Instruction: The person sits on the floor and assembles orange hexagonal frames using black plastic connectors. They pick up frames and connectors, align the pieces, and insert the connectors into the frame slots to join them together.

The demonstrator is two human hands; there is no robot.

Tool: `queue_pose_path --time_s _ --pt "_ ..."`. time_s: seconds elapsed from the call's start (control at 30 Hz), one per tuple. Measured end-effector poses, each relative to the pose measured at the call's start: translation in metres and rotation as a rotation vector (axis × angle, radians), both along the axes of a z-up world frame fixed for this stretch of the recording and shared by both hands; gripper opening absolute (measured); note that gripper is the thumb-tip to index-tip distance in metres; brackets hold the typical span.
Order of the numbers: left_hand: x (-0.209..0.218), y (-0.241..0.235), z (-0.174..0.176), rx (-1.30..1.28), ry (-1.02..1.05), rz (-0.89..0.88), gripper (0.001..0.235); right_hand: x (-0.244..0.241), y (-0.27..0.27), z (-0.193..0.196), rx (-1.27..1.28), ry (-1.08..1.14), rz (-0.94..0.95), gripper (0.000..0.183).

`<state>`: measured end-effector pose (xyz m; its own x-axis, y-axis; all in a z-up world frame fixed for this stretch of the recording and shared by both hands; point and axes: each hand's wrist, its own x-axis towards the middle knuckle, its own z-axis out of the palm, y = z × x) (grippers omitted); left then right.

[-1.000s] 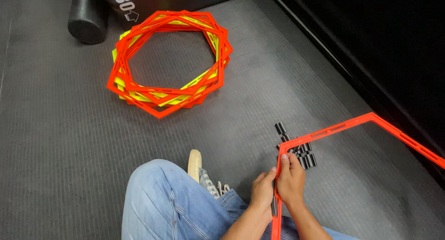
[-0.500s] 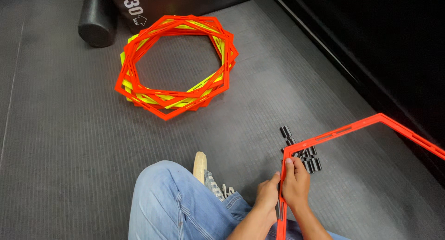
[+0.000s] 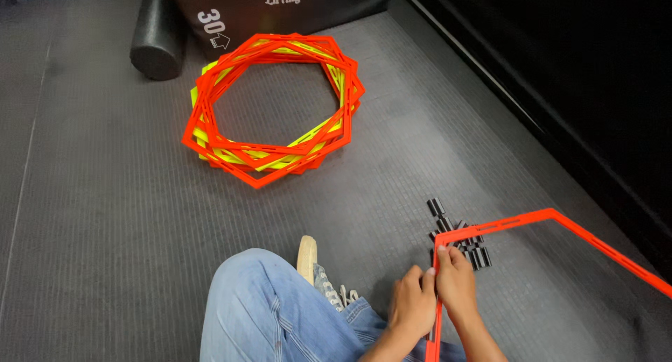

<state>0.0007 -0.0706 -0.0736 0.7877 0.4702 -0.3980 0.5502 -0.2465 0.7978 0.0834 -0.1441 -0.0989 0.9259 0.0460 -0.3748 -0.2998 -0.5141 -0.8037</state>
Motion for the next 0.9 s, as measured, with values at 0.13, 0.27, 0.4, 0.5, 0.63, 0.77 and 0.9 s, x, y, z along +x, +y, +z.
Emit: queue_pose_path --time_s 0.13,0.27,0.4,0.5,0.63,0.77,0.9 --pt "-0.005 0.002 -0.013 0.039 0.023 -0.004 0.046 -0.009 0.007 0.012 -0.040 0.004 0.056 0.036" --pt "-0.005 0.003 -0.008 0.040 0.006 -0.027 0.044 -0.029 0.003 0.052 -0.171 0.198 0.141 0.051" --pt "-0.005 -0.001 -0.005 -0.071 -0.009 0.018 0.043 -0.048 -0.022 0.041 -0.203 0.271 0.157 0.041" --pt "0.006 -0.001 -0.026 -0.097 0.023 0.112 0.044 -0.076 -0.039 0.001 -0.392 0.382 0.185 0.050" --pt "-0.004 -0.010 -0.024 -0.246 0.147 0.075 0.034 -0.098 -0.059 -0.073 -0.445 0.261 0.079 0.044" --pt "-0.014 -0.015 0.001 -0.310 0.174 0.059 0.032 -0.114 -0.042 -0.052 -0.345 0.091 -0.162 0.031" --pt "-0.006 -0.017 -0.012 -0.327 0.172 0.105 0.033 -0.102 -0.050 -0.059 -0.262 0.099 -0.128 0.033"
